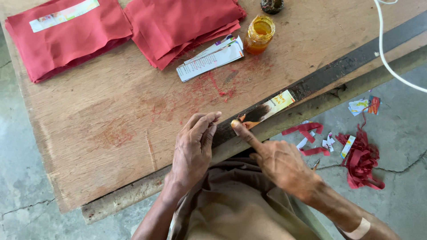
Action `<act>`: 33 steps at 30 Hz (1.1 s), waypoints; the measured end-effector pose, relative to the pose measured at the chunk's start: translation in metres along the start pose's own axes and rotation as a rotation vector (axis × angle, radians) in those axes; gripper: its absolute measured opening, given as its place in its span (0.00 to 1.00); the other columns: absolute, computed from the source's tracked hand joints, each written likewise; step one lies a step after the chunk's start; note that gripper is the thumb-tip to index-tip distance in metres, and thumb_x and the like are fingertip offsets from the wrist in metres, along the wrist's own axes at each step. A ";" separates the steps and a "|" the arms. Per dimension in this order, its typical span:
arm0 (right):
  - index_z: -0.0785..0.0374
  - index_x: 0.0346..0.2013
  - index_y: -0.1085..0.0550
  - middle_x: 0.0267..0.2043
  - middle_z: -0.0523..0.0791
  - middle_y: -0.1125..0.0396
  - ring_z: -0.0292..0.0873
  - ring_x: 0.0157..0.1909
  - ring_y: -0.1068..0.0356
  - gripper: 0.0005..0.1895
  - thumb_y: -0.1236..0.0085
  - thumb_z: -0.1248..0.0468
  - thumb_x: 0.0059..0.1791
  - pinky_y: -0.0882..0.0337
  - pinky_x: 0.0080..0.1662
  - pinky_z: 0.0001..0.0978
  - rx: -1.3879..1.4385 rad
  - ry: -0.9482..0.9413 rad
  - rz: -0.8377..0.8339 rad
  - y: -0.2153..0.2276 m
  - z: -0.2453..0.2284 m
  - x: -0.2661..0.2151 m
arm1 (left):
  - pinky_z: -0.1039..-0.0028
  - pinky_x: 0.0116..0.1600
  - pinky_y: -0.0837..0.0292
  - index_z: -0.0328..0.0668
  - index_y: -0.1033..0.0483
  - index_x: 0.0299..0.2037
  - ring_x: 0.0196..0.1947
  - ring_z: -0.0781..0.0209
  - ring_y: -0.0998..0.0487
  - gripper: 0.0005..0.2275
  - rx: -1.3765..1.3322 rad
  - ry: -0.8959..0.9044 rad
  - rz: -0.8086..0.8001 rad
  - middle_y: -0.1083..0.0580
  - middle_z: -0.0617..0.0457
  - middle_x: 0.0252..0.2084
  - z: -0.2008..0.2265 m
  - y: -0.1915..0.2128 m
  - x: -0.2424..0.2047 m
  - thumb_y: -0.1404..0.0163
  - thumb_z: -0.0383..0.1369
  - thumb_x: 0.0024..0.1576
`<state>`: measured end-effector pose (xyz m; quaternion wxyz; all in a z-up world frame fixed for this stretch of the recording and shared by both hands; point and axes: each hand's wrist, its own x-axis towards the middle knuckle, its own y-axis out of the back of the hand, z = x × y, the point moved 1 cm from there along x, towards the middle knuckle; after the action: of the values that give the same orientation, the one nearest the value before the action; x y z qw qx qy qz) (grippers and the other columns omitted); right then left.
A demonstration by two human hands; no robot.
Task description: The person applies orange adhesive from a small jar onto the back of patterned strips, then places and presses the strips onto rectangles of red fabric.
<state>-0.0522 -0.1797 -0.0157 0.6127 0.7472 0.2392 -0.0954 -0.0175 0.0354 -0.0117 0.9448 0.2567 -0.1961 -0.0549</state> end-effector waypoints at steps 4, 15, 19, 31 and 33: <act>0.28 0.75 0.66 0.21 0.51 0.31 0.55 0.24 0.28 0.54 0.46 0.66 0.47 0.27 0.32 0.51 0.021 0.022 0.030 -0.004 0.002 0.006 | 0.65 0.48 0.24 0.34 0.26 0.51 0.41 0.51 0.21 0.09 0.028 0.017 0.063 0.25 0.44 0.45 0.003 -0.002 -0.006 0.51 0.22 0.62; 0.28 0.75 0.67 0.22 0.53 0.29 0.55 0.23 0.27 0.46 0.52 0.62 0.53 0.25 0.30 0.53 -0.101 -0.114 0.126 0.001 0.036 -0.002 | 0.58 0.49 0.27 0.37 0.29 0.48 0.47 0.45 0.26 0.16 0.127 -0.137 -0.147 0.29 0.44 0.46 0.016 -0.024 -0.002 0.42 0.25 0.50; 0.32 0.76 0.64 0.26 0.56 0.28 0.59 0.25 0.26 0.48 0.50 0.63 0.50 0.25 0.33 0.57 -0.073 -0.159 0.221 0.003 0.063 -0.001 | 0.58 0.46 0.27 0.38 0.27 0.47 0.46 0.45 0.26 0.15 0.177 -0.125 -0.145 0.30 0.45 0.45 0.021 -0.028 0.001 0.42 0.24 0.50; 0.46 0.76 0.54 0.26 0.48 0.32 0.48 0.24 0.32 0.41 0.46 0.59 0.53 0.26 0.32 0.42 0.200 -0.182 0.186 0.023 0.056 -0.017 | 0.59 0.42 0.27 0.36 0.25 0.39 0.42 0.48 0.25 0.09 0.211 -0.135 -0.095 0.30 0.46 0.40 0.023 -0.035 0.000 0.45 0.22 0.49; 0.53 0.71 0.41 0.31 0.47 0.33 0.44 0.25 0.34 0.40 0.37 0.62 0.45 0.31 0.30 0.42 0.319 0.184 0.513 0.029 0.043 -0.027 | 0.59 0.43 0.27 0.35 0.25 0.40 0.42 0.48 0.25 0.08 0.210 -0.149 -0.081 0.31 0.46 0.41 0.022 -0.035 0.000 0.46 0.23 0.50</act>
<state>-0.0551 -0.2315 0.0113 0.4675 0.8754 0.0794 0.0938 -0.0267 -0.0053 -0.0119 0.8926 0.3570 -0.2598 -0.0913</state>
